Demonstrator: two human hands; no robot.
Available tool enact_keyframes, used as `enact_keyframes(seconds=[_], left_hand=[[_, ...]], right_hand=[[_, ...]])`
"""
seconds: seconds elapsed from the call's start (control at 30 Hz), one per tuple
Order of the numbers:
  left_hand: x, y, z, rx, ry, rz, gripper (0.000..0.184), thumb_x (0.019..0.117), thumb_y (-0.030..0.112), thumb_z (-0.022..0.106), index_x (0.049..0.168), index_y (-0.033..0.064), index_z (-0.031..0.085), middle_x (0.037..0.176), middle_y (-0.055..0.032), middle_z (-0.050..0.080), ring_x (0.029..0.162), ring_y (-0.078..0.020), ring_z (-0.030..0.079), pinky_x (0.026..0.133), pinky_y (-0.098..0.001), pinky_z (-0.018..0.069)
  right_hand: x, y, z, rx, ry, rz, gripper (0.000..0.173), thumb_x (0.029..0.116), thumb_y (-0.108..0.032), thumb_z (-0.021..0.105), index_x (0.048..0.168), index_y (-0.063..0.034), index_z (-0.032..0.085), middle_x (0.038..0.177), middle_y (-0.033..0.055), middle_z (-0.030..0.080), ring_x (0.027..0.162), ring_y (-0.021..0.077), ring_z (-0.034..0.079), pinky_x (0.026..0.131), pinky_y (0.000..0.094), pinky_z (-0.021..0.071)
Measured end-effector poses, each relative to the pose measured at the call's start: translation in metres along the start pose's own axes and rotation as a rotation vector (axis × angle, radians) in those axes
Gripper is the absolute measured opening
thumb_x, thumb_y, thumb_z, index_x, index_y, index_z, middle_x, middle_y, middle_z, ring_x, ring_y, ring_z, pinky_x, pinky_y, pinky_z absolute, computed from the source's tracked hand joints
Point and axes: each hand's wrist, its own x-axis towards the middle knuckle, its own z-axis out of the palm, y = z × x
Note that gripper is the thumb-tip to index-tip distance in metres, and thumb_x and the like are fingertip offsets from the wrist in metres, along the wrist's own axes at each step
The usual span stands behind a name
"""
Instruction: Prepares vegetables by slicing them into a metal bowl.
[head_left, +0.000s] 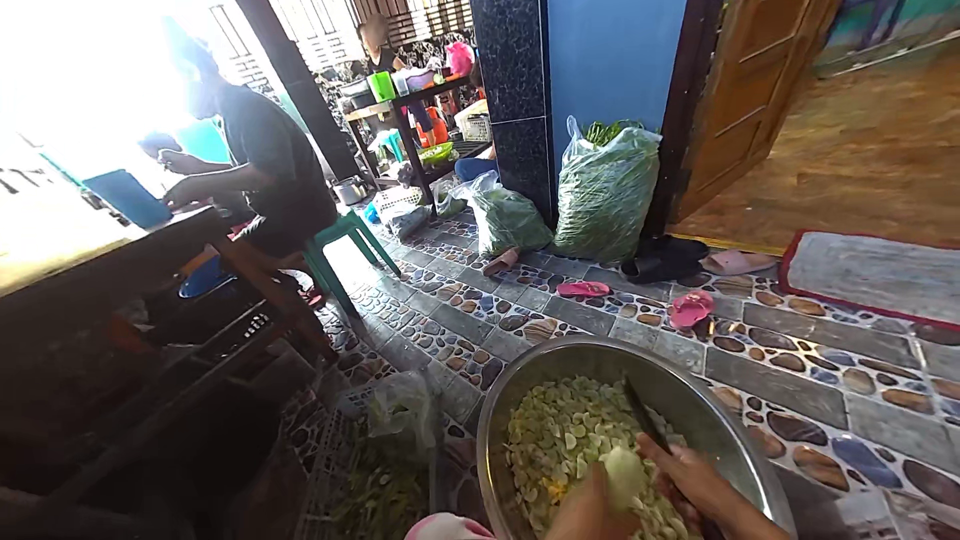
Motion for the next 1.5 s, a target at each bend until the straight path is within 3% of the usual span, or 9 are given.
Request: enact_keyframes(seconds=[0.17, 0.37, 0.53, 0.63, 0.83, 1.07, 1.27, 1.43, 1.5], left_hand=[[0.012, 0.002, 0.003, 0.268, 0.017, -0.044, 0.072, 0.0967, 0.030, 0.070, 0.155, 0.0082, 0.033, 0.129, -0.0271, 0.063, 0.115, -0.0445, 0.065, 0.095, -0.0653, 0.0519], [0.034, -0.010, -0.006, -0.186, -0.022, 0.178, 0.078, 0.0783, 0.021, 0.087, 0.139, -0.0043, 0.045, 0.116, -0.0199, 0.066, 0.103, -0.0243, 0.068, 0.093, -0.0422, 0.0572], [0.047, -0.021, -0.015, -0.161, 0.076, -0.033, 0.041, 0.0791, 0.015, 0.081, 0.115, 0.0005, 0.066, 0.095, -0.0116, 0.072, 0.079, -0.0199, 0.070, 0.073, -0.0417, 0.0595], [0.053, -0.034, -0.029, -0.110, 0.183, -0.176, 0.040, 0.0757, 0.018, 0.078, 0.111, 0.0045, 0.066, 0.090, -0.0103, 0.070, 0.073, -0.0217, 0.069, 0.067, -0.0443, 0.0586], [0.048, -0.035, -0.032, -0.005, 0.175, -0.207, 0.041, 0.0759, 0.022, 0.079, 0.112, 0.0071, 0.066, 0.093, -0.0102, 0.071, 0.078, -0.0239, 0.070, 0.072, -0.0490, 0.0583], [0.032, -0.020, -0.046, -0.170, 0.206, -0.117, 0.040, 0.0749, 0.015, 0.076, 0.112, 0.0052, 0.065, 0.088, -0.0074, 0.069, 0.069, -0.0172, 0.067, 0.063, -0.0379, 0.0574], [0.039, -0.022, -0.033, 0.065, 0.191, -0.184, 0.043, 0.0751, 0.025, 0.078, 0.113, 0.0088, 0.067, 0.098, -0.0116, 0.072, 0.090, -0.0281, 0.070, 0.079, -0.0555, 0.0567], [0.032, -0.014, -0.042, -0.048, 0.206, -0.102, 0.042, 0.0750, 0.020, 0.077, 0.114, 0.0075, 0.067, 0.095, -0.0091, 0.071, 0.079, -0.0215, 0.070, 0.071, -0.0458, 0.0589], [0.031, -0.014, -0.048, -0.034, 0.245, -0.108, 0.043, 0.0743, 0.020, 0.077, 0.114, 0.0087, 0.067, 0.095, -0.0087, 0.072, 0.080, -0.0214, 0.070, 0.072, -0.0460, 0.0589]], right_hand=[[-0.008, 0.013, 0.018, 0.159, -0.163, -0.134, 0.035, 0.0912, -0.036, 0.077, 0.107, -0.0083, 0.060, 0.067, 0.0005, 0.062, 0.043, 0.0094, 0.050, 0.041, 0.0271, 0.0456], [-0.015, 0.010, 0.016, 0.215, -0.112, -0.348, 0.051, 0.0812, -0.036, 0.085, 0.119, -0.0087, 0.064, 0.081, -0.0013, 0.069, 0.054, 0.0084, 0.059, 0.049, 0.0279, 0.0527], [-0.017, 0.006, 0.026, -0.165, -0.045, -0.299, 0.057, 0.1058, -0.043, 0.052, 0.146, -0.0028, 0.045, 0.094, 0.0126, 0.065, 0.069, 0.0221, 0.062, 0.065, 0.0432, 0.0540], [-0.020, 0.014, 0.034, -0.577, 0.167, -0.473, 0.042, 0.1104, -0.023, 0.041, 0.138, 0.0052, 0.057, 0.114, 0.0271, 0.070, 0.100, 0.0439, 0.071, 0.089, 0.0608, 0.0556], [-0.030, 0.007, 0.051, -0.798, 0.354, -0.660, 0.039, 0.1100, -0.027, 0.043, 0.114, 0.0007, 0.070, 0.086, 0.0200, 0.073, 0.076, 0.0396, 0.074, 0.064, 0.0546, 0.0596], [-0.003, 0.016, 0.035, -0.933, 0.065, -0.139, 0.047, 0.1120, -0.032, 0.032, 0.133, 0.0013, 0.058, 0.106, 0.0290, 0.072, 0.103, 0.0490, 0.070, 0.086, 0.0638, 0.0550], [-0.033, -0.008, 0.046, -0.735, 0.227, -0.512, 0.046, 0.1109, -0.033, 0.037, 0.116, 0.0017, 0.066, 0.081, 0.0226, 0.071, 0.078, 0.0443, 0.072, 0.068, 0.0609, 0.0565], [-0.006, 0.017, 0.033, -0.838, -0.011, -0.164, 0.048, 0.1120, -0.033, 0.034, 0.130, 0.0030, 0.060, 0.106, 0.0295, 0.071, 0.104, 0.0483, 0.069, 0.090, 0.0653, 0.0524], [-0.002, 0.022, 0.032, -0.818, -0.005, -0.169, 0.050, 0.1120, -0.034, 0.032, 0.130, 0.0030, 0.060, 0.105, 0.0292, 0.071, 0.102, 0.0484, 0.069, 0.088, 0.0656, 0.0530]])
